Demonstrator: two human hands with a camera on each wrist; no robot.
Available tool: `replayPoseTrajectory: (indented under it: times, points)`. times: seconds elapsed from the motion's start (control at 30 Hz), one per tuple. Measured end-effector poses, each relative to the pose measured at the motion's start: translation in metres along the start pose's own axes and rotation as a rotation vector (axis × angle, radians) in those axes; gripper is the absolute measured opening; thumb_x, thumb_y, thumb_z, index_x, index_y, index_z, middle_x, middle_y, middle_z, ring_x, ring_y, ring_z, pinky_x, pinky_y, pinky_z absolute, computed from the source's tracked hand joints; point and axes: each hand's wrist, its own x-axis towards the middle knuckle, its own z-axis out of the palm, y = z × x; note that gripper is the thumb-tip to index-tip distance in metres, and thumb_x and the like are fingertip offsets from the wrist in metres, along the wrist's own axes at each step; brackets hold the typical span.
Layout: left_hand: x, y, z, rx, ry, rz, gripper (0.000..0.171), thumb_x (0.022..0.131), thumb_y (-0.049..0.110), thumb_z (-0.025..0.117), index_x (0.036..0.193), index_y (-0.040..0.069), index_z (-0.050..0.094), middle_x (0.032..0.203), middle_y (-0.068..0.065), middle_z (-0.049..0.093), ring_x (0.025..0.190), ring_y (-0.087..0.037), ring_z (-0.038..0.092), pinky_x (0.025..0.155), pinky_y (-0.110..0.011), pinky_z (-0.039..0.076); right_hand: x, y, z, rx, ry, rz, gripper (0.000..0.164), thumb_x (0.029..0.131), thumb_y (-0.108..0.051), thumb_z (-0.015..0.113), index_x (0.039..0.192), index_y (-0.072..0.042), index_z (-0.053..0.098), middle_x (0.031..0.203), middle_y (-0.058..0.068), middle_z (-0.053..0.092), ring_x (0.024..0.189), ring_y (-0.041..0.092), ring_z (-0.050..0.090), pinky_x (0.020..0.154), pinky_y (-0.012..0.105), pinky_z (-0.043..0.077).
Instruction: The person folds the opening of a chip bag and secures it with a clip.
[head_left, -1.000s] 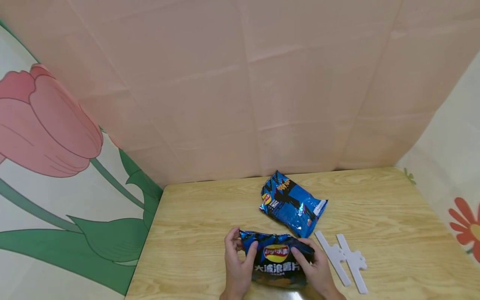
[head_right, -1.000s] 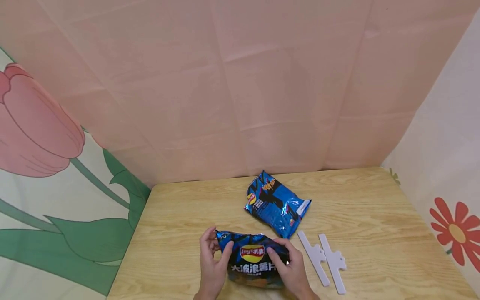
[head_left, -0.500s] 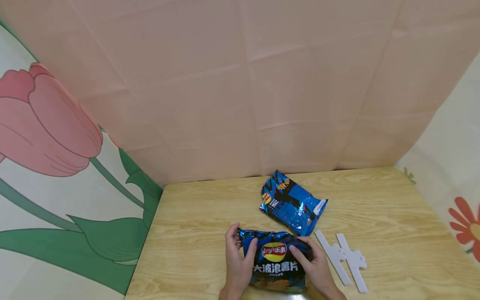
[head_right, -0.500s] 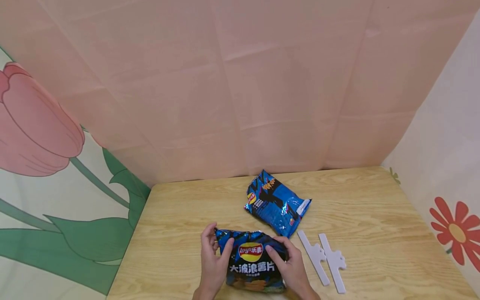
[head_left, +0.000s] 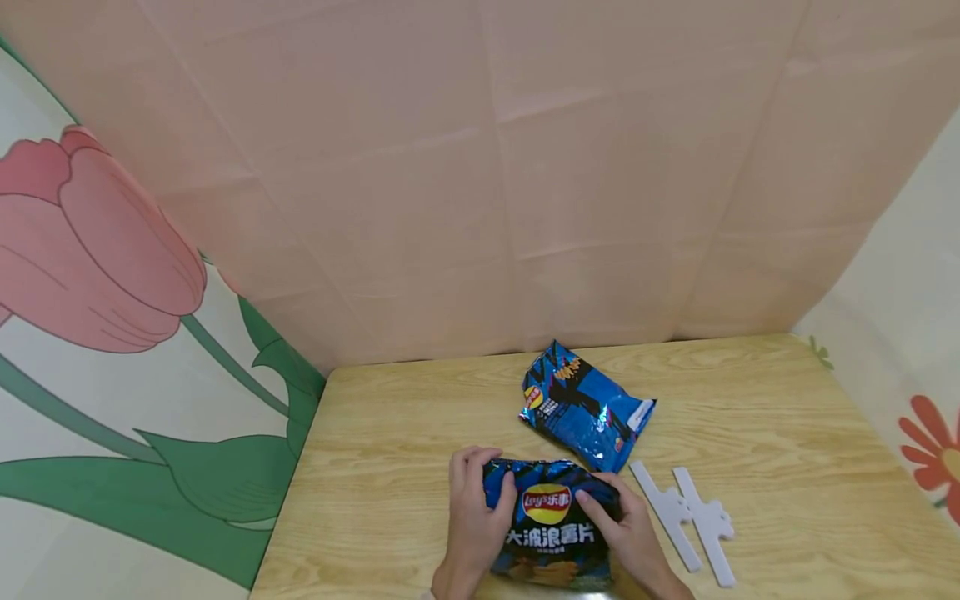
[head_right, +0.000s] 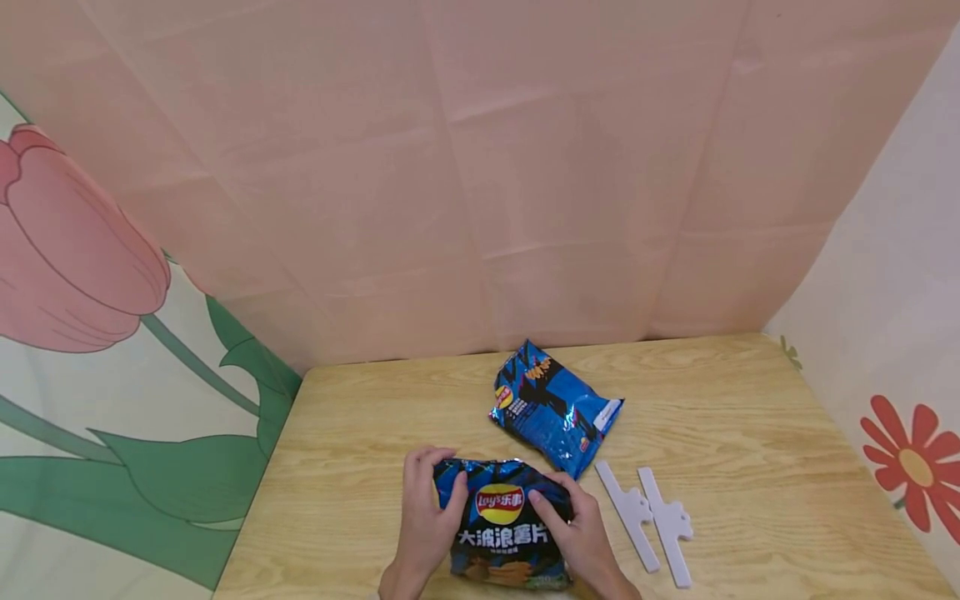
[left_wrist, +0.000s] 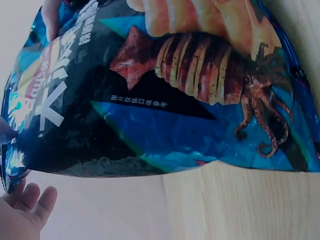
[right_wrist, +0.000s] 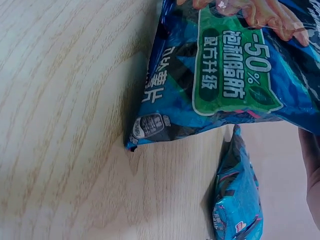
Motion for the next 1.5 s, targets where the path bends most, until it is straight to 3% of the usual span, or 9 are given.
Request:
replayPoseTrajectory:
  times: [0.27, 0.47, 0.63, 0.83, 1.0, 1.2, 1.5]
  points:
    - [0.003, -0.001, 0.001, 0.128, 0.020, 0.098, 0.026, 0.085, 0.015, 0.075, 0.108, 0.019, 0.062, 0.116, 0.000, 0.050, 0.105, -0.012, 0.043, 0.080, -0.032, 0.048, 0.001, 0.001, -0.001, -0.013, -0.011, 0.022, 0.019, 0.097, -0.016, 0.063, 0.112, -0.004, 0.061, 0.103, 0.017, 0.066, 0.079, 0.011, 0.066, 0.066, 0.028, 0.058]
    - [0.008, 0.000, -0.002, 0.259, 0.052, 0.182, 0.022, 0.080, 0.017, 0.074, 0.099, 0.017, 0.063, 0.108, 0.000, 0.055, 0.097, -0.013, 0.047, 0.077, -0.031, 0.047, 0.000, 0.003, -0.002, -0.009, -0.031, -0.025, 0.018, 0.098, -0.014, 0.062, 0.112, -0.002, 0.061, 0.101, 0.016, 0.066, 0.078, 0.011, 0.066, 0.064, 0.030, 0.058]
    - [0.016, 0.000, -0.006, 0.361, 0.073, 0.271, 0.014, 0.080, 0.020, 0.070, 0.092, 0.016, 0.065, 0.092, 0.003, 0.062, 0.089, -0.015, 0.055, 0.086, -0.037, 0.048, 0.002, 0.003, -0.001, -0.008, -0.050, -0.004, 0.020, 0.098, -0.016, 0.062, 0.112, -0.003, 0.061, 0.101, 0.015, 0.066, 0.079, 0.011, 0.065, 0.066, 0.029, 0.058]
    - [0.019, 0.002, -0.004, 0.421, 0.068, 0.305, 0.009, 0.083, 0.025, 0.069, 0.089, 0.018, 0.069, 0.087, 0.006, 0.068, 0.090, -0.015, 0.060, 0.099, -0.049, 0.045, 0.005, 0.001, 0.001, -0.004, -0.070, 0.091, 0.025, 0.098, -0.021, 0.063, 0.118, -0.005, 0.061, 0.105, 0.015, 0.068, 0.082, 0.015, 0.067, 0.069, 0.029, 0.058]
    - [0.021, 0.004, -0.001, 0.459, 0.024, 0.288, 0.008, 0.086, 0.031, 0.068, 0.086, 0.023, 0.070, 0.084, 0.009, 0.071, 0.088, -0.015, 0.060, 0.101, -0.052, 0.042, 0.010, 0.000, 0.001, -0.023, -0.128, 0.119, 0.034, 0.098, -0.026, 0.062, 0.123, -0.005, 0.058, 0.110, 0.016, 0.068, 0.087, 0.017, 0.068, 0.072, 0.029, 0.058]
    - [0.024, 0.007, -0.001, 0.458, -0.075, 0.322, 0.011, 0.089, 0.034, 0.066, 0.092, 0.024, 0.072, 0.088, 0.009, 0.073, 0.088, -0.013, 0.063, 0.103, -0.053, 0.041, 0.014, 0.000, 0.000, -0.017, -0.197, 0.123, 0.041, 0.099, -0.030, 0.061, 0.128, -0.002, 0.054, 0.115, 0.019, 0.066, 0.092, 0.020, 0.068, 0.075, 0.030, 0.059]
    - [0.026, 0.007, 0.000, 0.429, -0.160, 0.358, 0.018, 0.092, 0.038, 0.065, 0.100, 0.024, 0.073, 0.094, 0.010, 0.073, 0.084, -0.009, 0.061, 0.082, -0.032, 0.047, 0.017, 0.002, -0.002, -0.031, -0.222, 0.122, 0.040, 0.099, -0.030, 0.060, 0.126, -0.001, 0.054, 0.114, 0.020, 0.065, 0.092, 0.021, 0.068, 0.075, 0.030, 0.059]
